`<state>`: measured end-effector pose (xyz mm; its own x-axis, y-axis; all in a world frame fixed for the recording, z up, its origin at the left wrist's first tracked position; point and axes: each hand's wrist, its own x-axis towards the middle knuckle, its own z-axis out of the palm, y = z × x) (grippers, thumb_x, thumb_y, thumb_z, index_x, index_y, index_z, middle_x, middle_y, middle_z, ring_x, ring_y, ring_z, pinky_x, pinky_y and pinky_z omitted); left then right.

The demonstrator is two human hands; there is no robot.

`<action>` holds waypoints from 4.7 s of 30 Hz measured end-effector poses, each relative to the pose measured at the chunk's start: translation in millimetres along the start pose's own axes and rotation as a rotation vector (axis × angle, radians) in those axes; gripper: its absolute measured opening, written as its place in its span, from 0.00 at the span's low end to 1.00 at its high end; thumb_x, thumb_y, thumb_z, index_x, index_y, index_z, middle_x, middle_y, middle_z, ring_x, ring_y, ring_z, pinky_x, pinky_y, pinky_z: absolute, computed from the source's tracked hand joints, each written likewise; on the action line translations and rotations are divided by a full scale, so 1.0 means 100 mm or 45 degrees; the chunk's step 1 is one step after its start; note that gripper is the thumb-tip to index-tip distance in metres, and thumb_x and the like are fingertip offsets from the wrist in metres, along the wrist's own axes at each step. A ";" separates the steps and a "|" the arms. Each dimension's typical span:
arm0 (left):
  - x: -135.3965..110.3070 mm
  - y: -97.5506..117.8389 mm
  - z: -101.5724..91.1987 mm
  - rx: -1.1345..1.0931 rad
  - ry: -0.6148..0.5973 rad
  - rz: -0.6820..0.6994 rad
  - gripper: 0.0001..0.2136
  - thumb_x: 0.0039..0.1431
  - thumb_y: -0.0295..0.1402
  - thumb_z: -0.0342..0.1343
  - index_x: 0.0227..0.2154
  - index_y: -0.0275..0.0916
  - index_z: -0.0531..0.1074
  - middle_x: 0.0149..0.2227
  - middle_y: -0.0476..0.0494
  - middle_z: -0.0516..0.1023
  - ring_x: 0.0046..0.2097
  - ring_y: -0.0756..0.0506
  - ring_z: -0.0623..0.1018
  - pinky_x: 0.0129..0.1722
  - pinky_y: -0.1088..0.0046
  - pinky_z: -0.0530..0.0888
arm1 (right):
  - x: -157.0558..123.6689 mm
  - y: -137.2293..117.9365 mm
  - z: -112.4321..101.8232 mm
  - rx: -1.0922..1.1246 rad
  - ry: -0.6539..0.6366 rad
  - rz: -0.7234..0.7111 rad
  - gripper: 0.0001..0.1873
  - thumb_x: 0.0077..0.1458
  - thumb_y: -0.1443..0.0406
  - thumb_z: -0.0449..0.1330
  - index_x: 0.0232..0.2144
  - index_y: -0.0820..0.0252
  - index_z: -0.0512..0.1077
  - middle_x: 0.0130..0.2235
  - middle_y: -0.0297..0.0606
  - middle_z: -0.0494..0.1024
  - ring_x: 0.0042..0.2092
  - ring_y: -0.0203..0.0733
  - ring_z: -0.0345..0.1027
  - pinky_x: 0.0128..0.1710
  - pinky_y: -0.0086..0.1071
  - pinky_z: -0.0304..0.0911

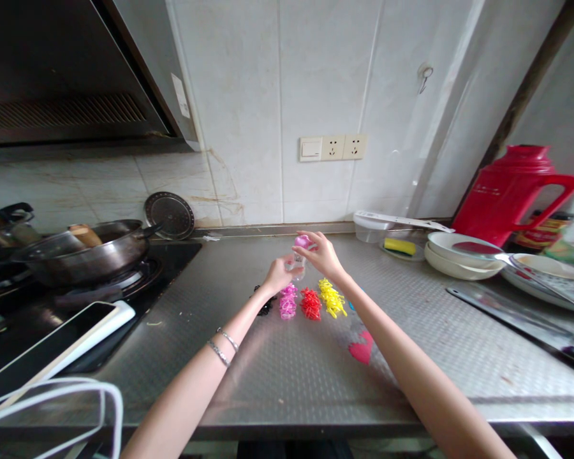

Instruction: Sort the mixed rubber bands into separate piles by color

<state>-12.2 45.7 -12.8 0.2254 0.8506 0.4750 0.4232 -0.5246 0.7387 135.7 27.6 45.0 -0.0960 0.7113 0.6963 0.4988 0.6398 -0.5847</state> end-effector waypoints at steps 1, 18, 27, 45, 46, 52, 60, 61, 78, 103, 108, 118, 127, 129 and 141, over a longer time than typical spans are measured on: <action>0.00 0.00 -0.01 0.013 0.001 0.003 0.14 0.45 0.38 0.57 0.34 0.34 0.72 0.28 0.48 0.72 0.32 0.49 0.70 0.30 0.76 0.63 | 0.00 0.01 0.00 -0.006 -0.004 0.003 0.24 0.44 0.56 0.60 0.45 0.57 0.69 0.37 0.39 0.71 0.36 0.38 0.66 0.35 0.31 0.63; 0.01 -0.10 -0.03 -0.050 -0.018 0.000 0.13 0.46 0.35 0.56 0.35 0.35 0.73 0.33 0.44 0.75 0.36 0.47 0.73 0.35 0.73 0.66 | 0.01 0.02 0.01 0.166 -0.161 0.010 0.23 0.49 0.64 0.56 0.50 0.56 0.65 0.47 0.36 0.72 0.44 0.39 0.66 0.40 0.31 0.64; -0.02 -0.02 0.00 -0.048 -0.042 0.052 0.13 0.47 0.33 0.56 0.37 0.36 0.72 0.35 0.45 0.76 0.38 0.47 0.73 0.37 0.73 0.66 | 0.01 0.01 0.02 0.108 0.055 0.003 0.19 0.43 0.59 0.61 0.40 0.58 0.72 0.39 0.40 0.71 0.37 0.38 0.67 0.37 0.32 0.65; -0.01 -0.03 -0.01 -0.039 -0.058 0.030 0.15 0.47 0.35 0.55 0.39 0.35 0.71 0.34 0.45 0.75 0.37 0.47 0.72 0.38 0.71 0.66 | 0.01 0.01 0.00 -0.016 0.032 0.020 0.19 0.43 0.58 0.60 0.40 0.58 0.72 0.36 0.39 0.70 0.34 0.37 0.66 0.35 0.31 0.64; -0.01 -0.03 -0.01 -0.041 -0.059 0.033 0.15 0.47 0.35 0.55 0.39 0.36 0.71 0.34 0.45 0.75 0.37 0.47 0.72 0.38 0.71 0.66 | 0.01 0.01 0.00 -0.006 0.022 0.020 0.19 0.44 0.59 0.60 0.40 0.58 0.72 0.36 0.39 0.71 0.34 0.37 0.66 0.36 0.31 0.63; -0.02 -0.01 -0.01 -0.043 -0.046 0.003 0.13 0.47 0.34 0.56 0.37 0.37 0.72 0.33 0.45 0.75 0.37 0.46 0.72 0.39 0.70 0.67 | 0.01 -0.03 0.01 0.116 -0.003 0.010 0.22 0.43 0.67 0.56 0.45 0.58 0.69 0.42 0.38 0.72 0.39 0.38 0.67 0.39 0.31 0.64; -0.01 -0.01 -0.01 -0.053 -0.035 -0.013 0.13 0.47 0.33 0.56 0.37 0.36 0.73 0.33 0.46 0.76 0.37 0.47 0.73 0.37 0.72 0.67 | 0.00 -0.05 0.02 0.285 0.029 -0.008 0.27 0.43 0.68 0.55 0.50 0.61 0.63 0.45 0.40 0.72 0.43 0.39 0.67 0.42 0.32 0.63; -0.01 -0.02 -0.01 -0.057 -0.033 -0.009 0.13 0.47 0.33 0.56 0.37 0.37 0.73 0.33 0.46 0.76 0.37 0.47 0.73 0.37 0.73 0.67 | 0.01 -0.05 0.01 0.301 0.051 -0.011 0.27 0.44 0.67 0.55 0.50 0.61 0.63 0.45 0.40 0.72 0.43 0.39 0.67 0.42 0.32 0.63; 0.06 -0.22 -0.18 -0.162 0.149 -0.150 0.15 0.43 0.33 0.60 0.37 0.34 0.73 0.36 0.41 0.76 0.38 0.46 0.73 0.42 0.68 0.67 | -0.10 0.66 0.07 -0.250 -0.217 0.270 0.23 0.40 0.67 0.58 0.44 0.61 0.67 0.35 0.39 0.75 0.35 0.38 0.68 0.37 0.32 0.62; 0.06 -0.19 -0.56 -0.290 0.016 -0.432 0.14 0.36 0.31 0.64 0.29 0.31 0.73 0.30 0.41 0.77 0.34 0.47 0.75 0.39 0.67 0.69 | -0.26 0.73 0.24 -0.378 -0.463 0.198 0.25 0.42 0.68 0.58 0.47 0.63 0.66 0.39 0.43 0.74 0.40 0.41 0.67 0.41 0.31 0.60; 0.06 -0.16 -0.61 -0.330 -0.059 -0.442 0.14 0.36 0.28 0.64 0.30 0.30 0.73 0.29 0.42 0.77 0.32 0.48 0.75 0.38 0.68 0.70 | -0.27 0.71 0.22 -0.387 -0.485 0.182 0.26 0.42 0.67 0.57 0.47 0.63 0.65 0.40 0.44 0.74 0.41 0.42 0.67 0.42 0.31 0.60; 0.07 -0.17 -0.71 -0.418 -0.256 -0.410 0.17 0.36 0.25 0.63 0.34 0.30 0.72 0.33 0.39 0.77 0.35 0.48 0.75 0.41 0.66 0.70 | -0.24 0.76 0.19 -0.374 -0.490 0.206 0.29 0.41 0.65 0.61 0.48 0.62 0.64 0.40 0.44 0.73 0.39 0.41 0.67 0.40 0.31 0.61; 0.10 -0.29 -0.69 -0.401 -0.272 -0.384 0.18 0.33 0.26 0.65 0.33 0.29 0.73 0.33 0.39 0.77 0.35 0.47 0.76 0.42 0.67 0.69 | -0.12 0.45 0.24 -0.051 -0.279 0.105 0.22 0.44 0.63 0.59 0.44 0.62 0.67 0.43 0.44 0.72 0.41 0.40 0.67 0.41 0.34 0.62; 0.10 -0.30 -0.68 -0.425 -0.275 -0.386 0.18 0.32 0.26 0.65 0.32 0.30 0.72 0.32 0.40 0.77 0.34 0.47 0.76 0.41 0.67 0.69 | -0.10 0.33 0.33 0.040 -0.285 0.112 0.21 0.45 0.63 0.59 0.44 0.61 0.67 0.43 0.43 0.73 0.41 0.40 0.67 0.40 0.34 0.63; 0.11 -0.35 -0.63 -0.267 -0.251 -0.328 0.15 0.33 0.29 0.65 0.28 0.30 0.69 0.26 0.46 0.74 0.27 0.51 0.72 0.30 0.75 0.68 | 0.07 0.07 0.83 -0.110 -0.176 0.232 0.24 0.37 0.54 0.62 0.36 0.61 0.65 0.31 0.38 0.73 0.30 0.37 0.65 0.29 0.29 0.58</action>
<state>-79.5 71.7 -3.3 0.3080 0.9351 0.1754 0.3038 -0.2714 0.9132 66.8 61.8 11.2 -0.1119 0.8494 0.5158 0.5898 0.4745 -0.6535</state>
